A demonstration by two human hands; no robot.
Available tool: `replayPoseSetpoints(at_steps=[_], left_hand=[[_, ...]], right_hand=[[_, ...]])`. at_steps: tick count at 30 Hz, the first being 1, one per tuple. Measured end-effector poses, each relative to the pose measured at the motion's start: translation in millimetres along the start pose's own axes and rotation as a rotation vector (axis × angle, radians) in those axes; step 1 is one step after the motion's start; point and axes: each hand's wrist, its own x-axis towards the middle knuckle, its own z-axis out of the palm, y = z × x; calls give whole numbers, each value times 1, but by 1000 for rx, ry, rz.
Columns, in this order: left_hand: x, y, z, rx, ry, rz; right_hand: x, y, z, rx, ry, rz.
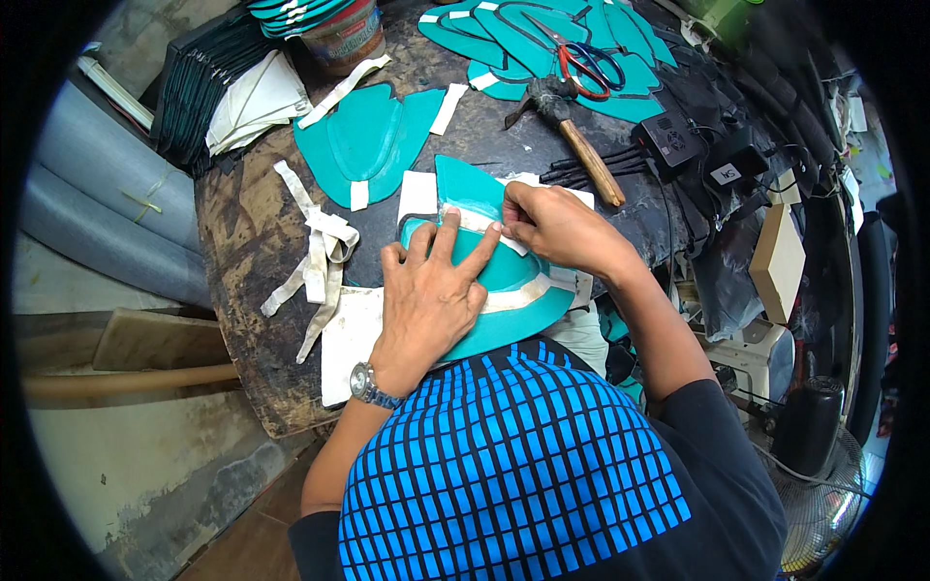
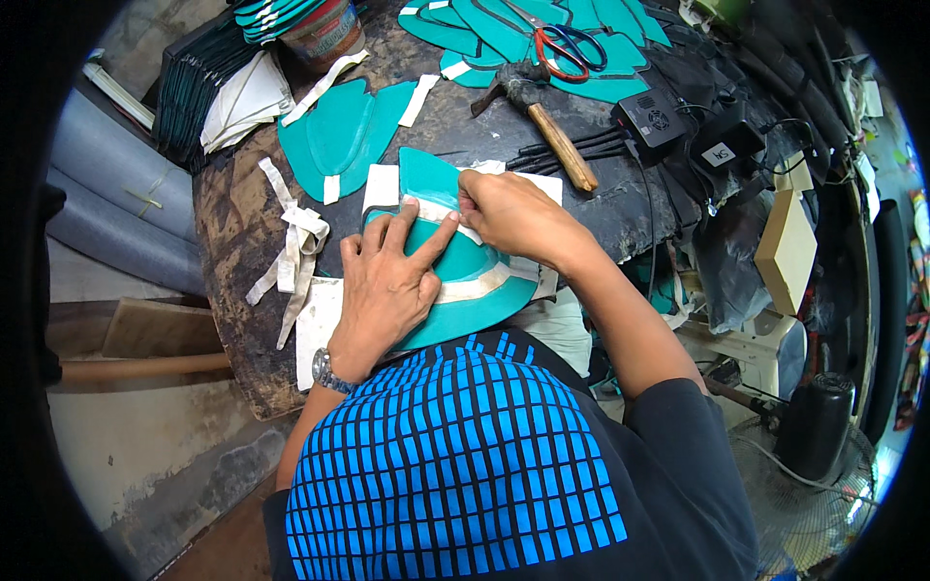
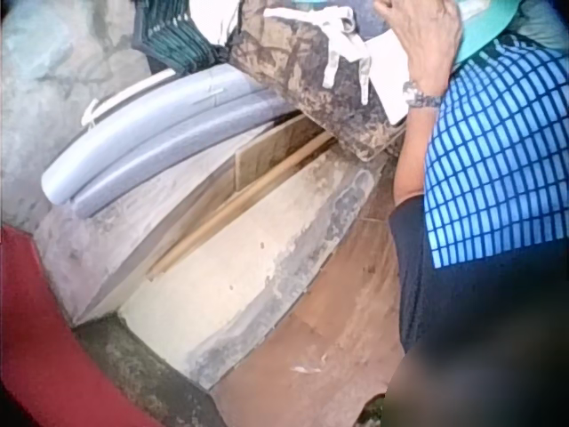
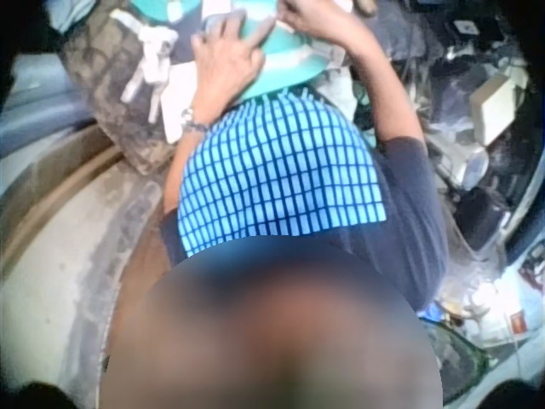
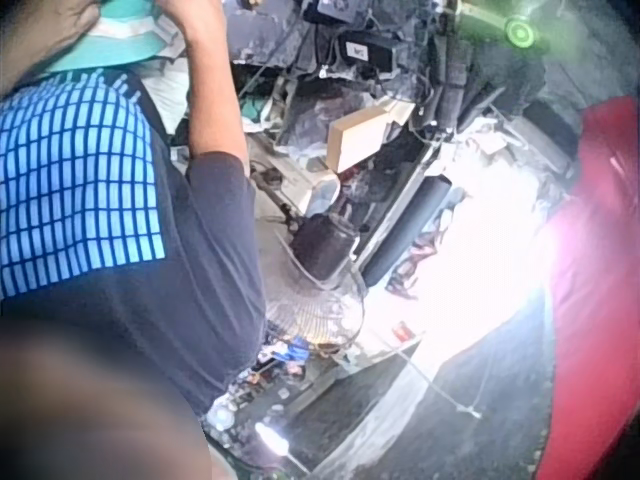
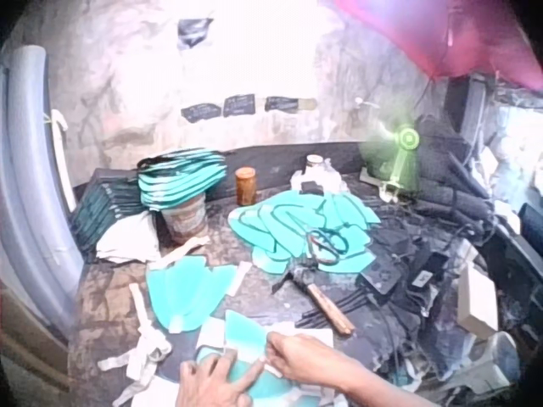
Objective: The person assembles teal-colored sandal components by hand, applying white fabric straps to the edges of the sole. They use scissors to trim excess strap material and a hammer to press the straps into place. The process is repeated for multiple units on a cluttered workbench.
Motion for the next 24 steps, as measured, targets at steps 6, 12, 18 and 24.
replayPoseSetpoints(at_steps=[6, 12, 18, 24], left_hand=[[1, 2, 8, -27, 100, 131], [4, 0, 12, -161, 65, 147], [2, 4, 10, -170, 41, 141], [2, 3, 8, -192, 43, 138]], right_hand=[[-6, 3, 4, -114, 46, -60], [4, 18, -14, -173, -1, -61], [110, 46, -24, -222, 351, -210], [170, 42, -15, -680, 172, -455]])
